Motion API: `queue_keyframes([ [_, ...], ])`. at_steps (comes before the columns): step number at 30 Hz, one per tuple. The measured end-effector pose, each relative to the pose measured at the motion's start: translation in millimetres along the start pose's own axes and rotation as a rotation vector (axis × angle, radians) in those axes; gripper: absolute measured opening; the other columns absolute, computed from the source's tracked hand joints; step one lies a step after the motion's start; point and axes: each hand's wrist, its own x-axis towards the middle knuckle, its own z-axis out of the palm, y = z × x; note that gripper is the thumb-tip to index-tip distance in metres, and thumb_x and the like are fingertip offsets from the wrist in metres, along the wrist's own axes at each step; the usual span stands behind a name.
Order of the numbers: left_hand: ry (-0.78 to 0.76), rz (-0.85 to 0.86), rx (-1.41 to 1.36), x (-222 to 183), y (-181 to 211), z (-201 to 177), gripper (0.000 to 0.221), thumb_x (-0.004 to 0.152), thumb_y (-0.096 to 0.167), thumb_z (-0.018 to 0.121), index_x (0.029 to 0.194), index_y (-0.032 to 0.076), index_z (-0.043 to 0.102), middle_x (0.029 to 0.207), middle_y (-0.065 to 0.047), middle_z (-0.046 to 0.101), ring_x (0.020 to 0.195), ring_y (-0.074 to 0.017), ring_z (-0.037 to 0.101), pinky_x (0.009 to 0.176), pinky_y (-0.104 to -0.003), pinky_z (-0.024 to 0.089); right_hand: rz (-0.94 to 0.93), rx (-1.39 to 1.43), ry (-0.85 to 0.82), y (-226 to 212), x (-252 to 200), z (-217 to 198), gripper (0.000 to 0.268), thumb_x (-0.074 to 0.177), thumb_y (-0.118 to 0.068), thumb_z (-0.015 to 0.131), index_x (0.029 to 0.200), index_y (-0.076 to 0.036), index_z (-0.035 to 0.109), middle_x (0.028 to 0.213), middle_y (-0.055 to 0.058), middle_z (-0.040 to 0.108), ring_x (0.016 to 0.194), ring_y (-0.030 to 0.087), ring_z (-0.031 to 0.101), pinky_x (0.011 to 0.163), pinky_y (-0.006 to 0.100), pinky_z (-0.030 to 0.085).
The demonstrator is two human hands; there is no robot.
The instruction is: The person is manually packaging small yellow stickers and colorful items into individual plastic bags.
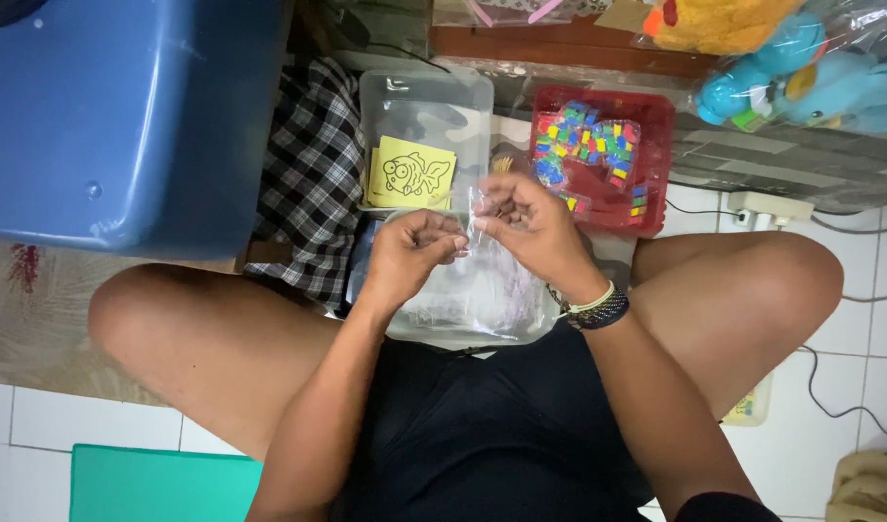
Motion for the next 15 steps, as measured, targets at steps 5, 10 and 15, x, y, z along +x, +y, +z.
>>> queue_keyframes([
  [5,0.119,0.145,0.346,-8.9,14.1,-0.4,0.021,0.082,0.016,0.083,0.102,0.012,0.078,0.078,-0.012,0.077,0.07,-0.0217,0.076,0.062,-0.034,0.062,-0.008,-0.144,0.101,1.8,0.7,-0.3,0.026,0.09,-0.004,0.08,0.114,-0.004,0.069,0.097,0.01,0.073,0.088,0.017,0.07,0.075,0.028,0.059],
  [10,0.335,0.515,0.852,-2.8,3.7,-3.8,0.015,0.09,0.024,0.074,0.104,0.031,0.073,0.075,-0.002,0.076,0.066,-0.0287,0.072,0.061,-0.043,0.058,0.155,-0.074,0.169,11.1,1.5,-9.7,0.022,0.102,-0.023,0.071,0.103,-0.002,0.067,0.083,0.014,0.074,0.072,0.019,0.073,0.065,0.029,0.061],
  [15,0.555,1.092,1.501,-1.2,9.5,7.1,0.014,0.098,0.022,0.065,0.109,0.032,0.069,0.079,0.01,0.069,0.054,-0.0086,0.061,0.054,-0.024,0.054,0.3,0.21,0.019,30.3,-5.1,5.7,0.027,0.098,-0.024,0.067,0.111,-0.001,0.064,0.098,0.017,0.071,0.071,0.019,0.071,0.062,0.03,0.063],
])
